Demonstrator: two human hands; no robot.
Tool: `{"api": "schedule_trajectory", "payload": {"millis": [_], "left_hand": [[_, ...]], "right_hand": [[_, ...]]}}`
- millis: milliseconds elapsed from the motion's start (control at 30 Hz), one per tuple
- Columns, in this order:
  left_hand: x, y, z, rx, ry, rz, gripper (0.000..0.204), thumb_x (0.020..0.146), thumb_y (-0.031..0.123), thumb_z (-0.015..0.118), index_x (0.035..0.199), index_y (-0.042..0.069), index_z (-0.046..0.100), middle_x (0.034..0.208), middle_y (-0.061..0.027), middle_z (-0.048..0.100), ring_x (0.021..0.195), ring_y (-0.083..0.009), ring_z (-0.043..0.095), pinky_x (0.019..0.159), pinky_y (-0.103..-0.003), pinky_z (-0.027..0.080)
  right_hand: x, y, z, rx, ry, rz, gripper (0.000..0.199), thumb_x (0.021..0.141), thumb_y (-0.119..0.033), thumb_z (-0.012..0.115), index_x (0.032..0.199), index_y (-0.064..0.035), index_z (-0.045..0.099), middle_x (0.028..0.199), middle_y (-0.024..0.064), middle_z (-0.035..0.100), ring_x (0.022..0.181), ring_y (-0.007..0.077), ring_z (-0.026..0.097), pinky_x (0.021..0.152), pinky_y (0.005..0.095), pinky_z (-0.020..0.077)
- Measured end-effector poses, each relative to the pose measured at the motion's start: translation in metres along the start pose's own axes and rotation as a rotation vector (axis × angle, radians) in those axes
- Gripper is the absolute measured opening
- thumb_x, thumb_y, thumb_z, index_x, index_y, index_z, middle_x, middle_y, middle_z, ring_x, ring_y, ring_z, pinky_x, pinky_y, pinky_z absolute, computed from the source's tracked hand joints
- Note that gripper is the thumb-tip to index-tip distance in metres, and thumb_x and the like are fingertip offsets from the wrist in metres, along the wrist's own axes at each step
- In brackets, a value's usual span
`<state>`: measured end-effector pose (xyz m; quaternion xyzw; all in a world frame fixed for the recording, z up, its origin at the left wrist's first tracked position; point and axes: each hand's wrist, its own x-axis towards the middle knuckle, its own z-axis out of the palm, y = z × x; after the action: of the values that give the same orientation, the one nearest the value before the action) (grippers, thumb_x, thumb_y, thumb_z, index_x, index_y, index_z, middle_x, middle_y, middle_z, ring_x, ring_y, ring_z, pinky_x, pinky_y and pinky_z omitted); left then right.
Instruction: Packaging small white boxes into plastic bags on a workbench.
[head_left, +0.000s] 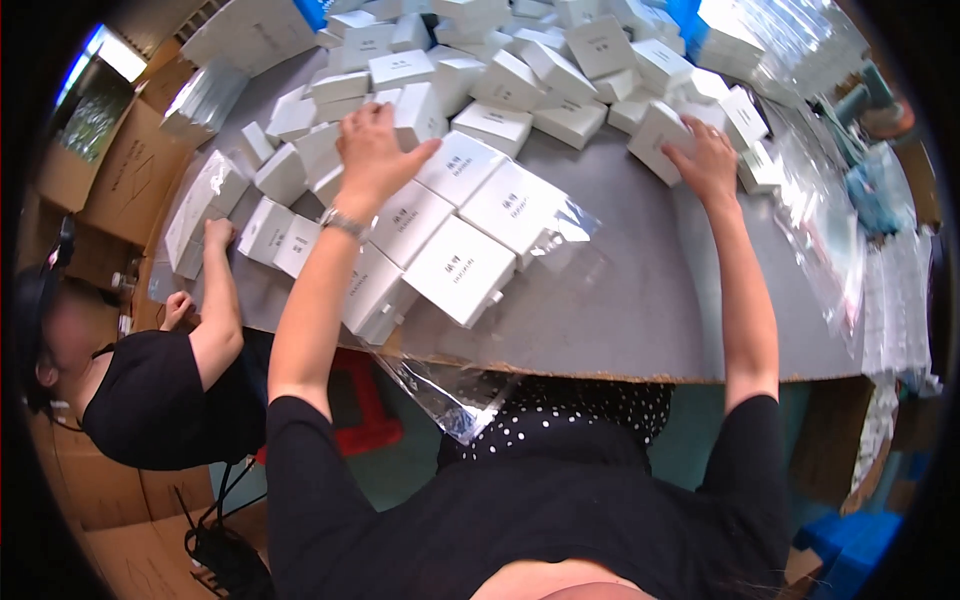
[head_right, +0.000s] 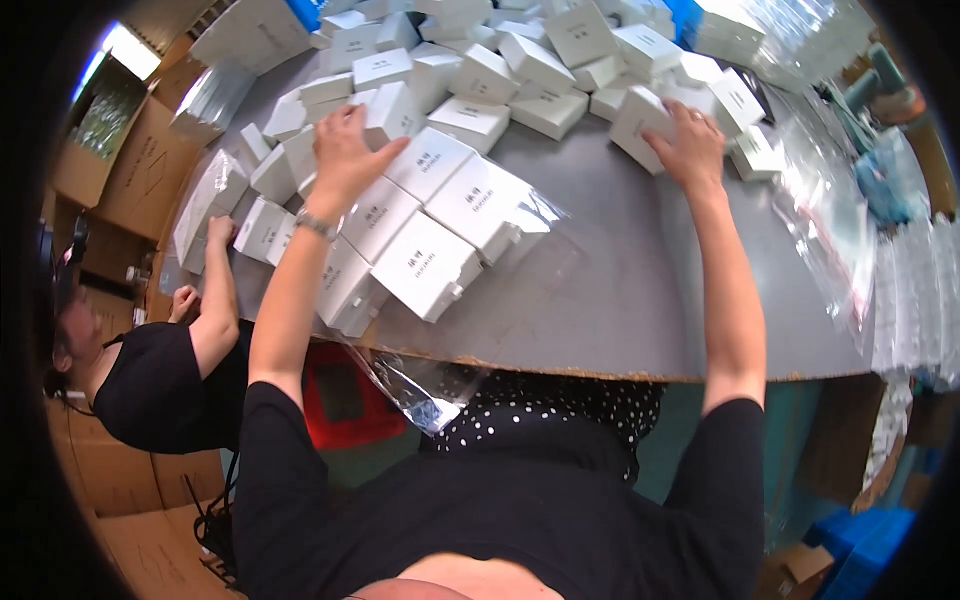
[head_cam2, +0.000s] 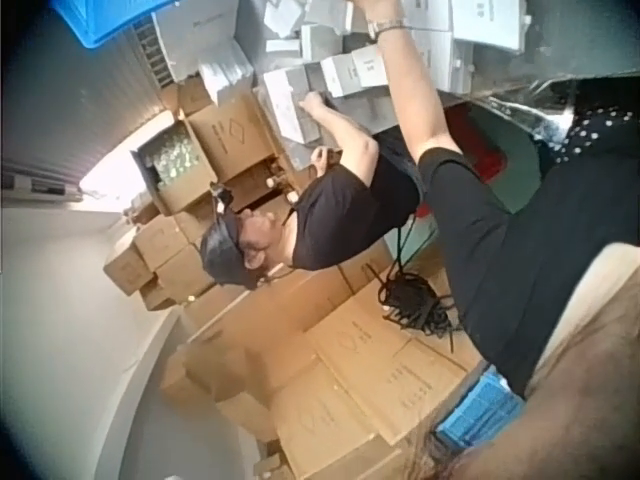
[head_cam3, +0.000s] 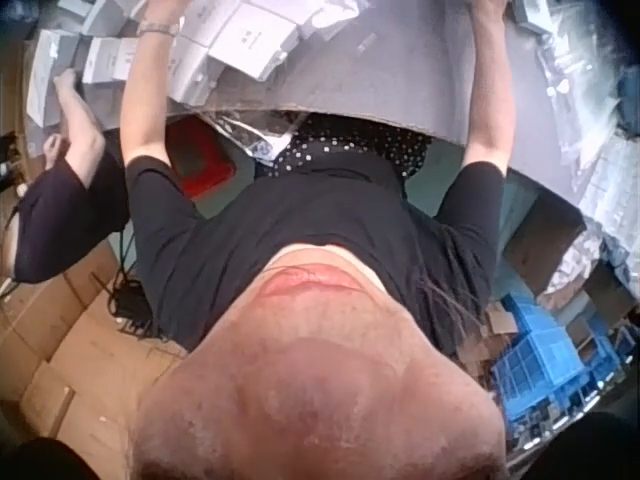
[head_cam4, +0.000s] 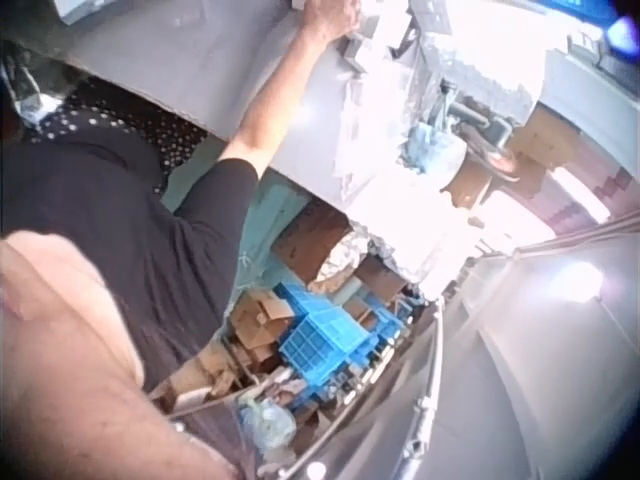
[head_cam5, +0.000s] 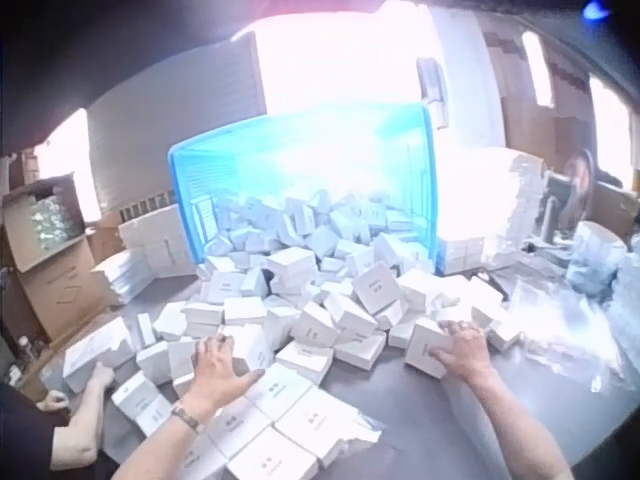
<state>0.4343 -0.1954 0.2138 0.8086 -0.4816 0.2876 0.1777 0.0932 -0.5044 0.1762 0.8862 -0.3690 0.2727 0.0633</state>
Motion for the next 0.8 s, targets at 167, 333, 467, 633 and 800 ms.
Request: {"api": "schedule_trajectory", "payload": {"millis": [167,333,467,633,800], "left_hand": [[0.0,0.014,0.001,0.031,-0.067,0.059,0.062,0.076,0.03,0.075,0.127,0.0,0.057,0.136,-0.0158,0.049,0.134,-0.034,0.034,0.107,-0.05,0.027],[0.0,0.014,-0.004,-0.043,-0.021,0.201,0.052,0.077,0.014,0.073,0.126,0.003,0.06,0.125,-0.0125,0.06,0.126,-0.028,0.049,0.107,-0.045,0.032],[0.011,0.023,-0.039,-0.628,-0.031,-0.027,0.054,0.08,0.008,0.073,0.131,-0.002,0.056,0.119,-0.0109,0.065,0.11,-0.0258,0.062,0.097,-0.033,0.047],[-0.022,0.022,-0.086,-1.75,-0.461,-0.482,0.061,0.084,0.007,0.07,0.14,0.001,0.047,0.129,-0.0089,0.06,0.117,-0.0185,0.058,0.102,-0.032,0.046],[-0.083,0.051,-0.114,-2.045,-0.583,-0.421,0.063,0.07,-0.007,0.054,0.132,0.002,0.048,0.129,-0.0086,0.056,0.123,-0.0196,0.053,0.108,-0.033,0.04]], "right_hand": [[-0.066,-0.026,-0.05,0.226,-0.144,0.235,0.043,0.086,-0.044,0.068,0.097,-0.0038,0.063,0.087,0.018,0.07,0.078,0.0362,0.068,0.073,0.0435,0.052],[-0.091,-0.025,-0.095,0.194,-0.797,0.403,0.058,0.076,-0.053,0.073,0.11,-0.0068,0.064,0.112,0.0196,0.068,0.105,0.0348,0.065,0.089,0.0439,0.0507],[-0.082,-0.014,-0.082,0.374,-0.429,-0.46,0.082,0.064,-0.051,0.08,0.136,-0.02,0.055,0.155,0.0127,0.034,0.143,0.0362,0.027,0.112,0.0528,0.0324],[-0.074,-0.035,-0.087,0.474,-0.948,-0.306,0.097,0.052,-0.026,0.085,0.142,-0.0292,0.049,0.156,0.0109,0.03,0.138,0.0376,0.033,0.108,0.0569,0.035],[-0.094,-0.04,-0.086,0.346,-0.355,-0.377,0.079,0.051,-0.032,0.082,0.125,-0.0173,0.06,0.118,0.0148,0.052,0.114,0.0368,0.053,0.097,0.0467,0.0435]]}}
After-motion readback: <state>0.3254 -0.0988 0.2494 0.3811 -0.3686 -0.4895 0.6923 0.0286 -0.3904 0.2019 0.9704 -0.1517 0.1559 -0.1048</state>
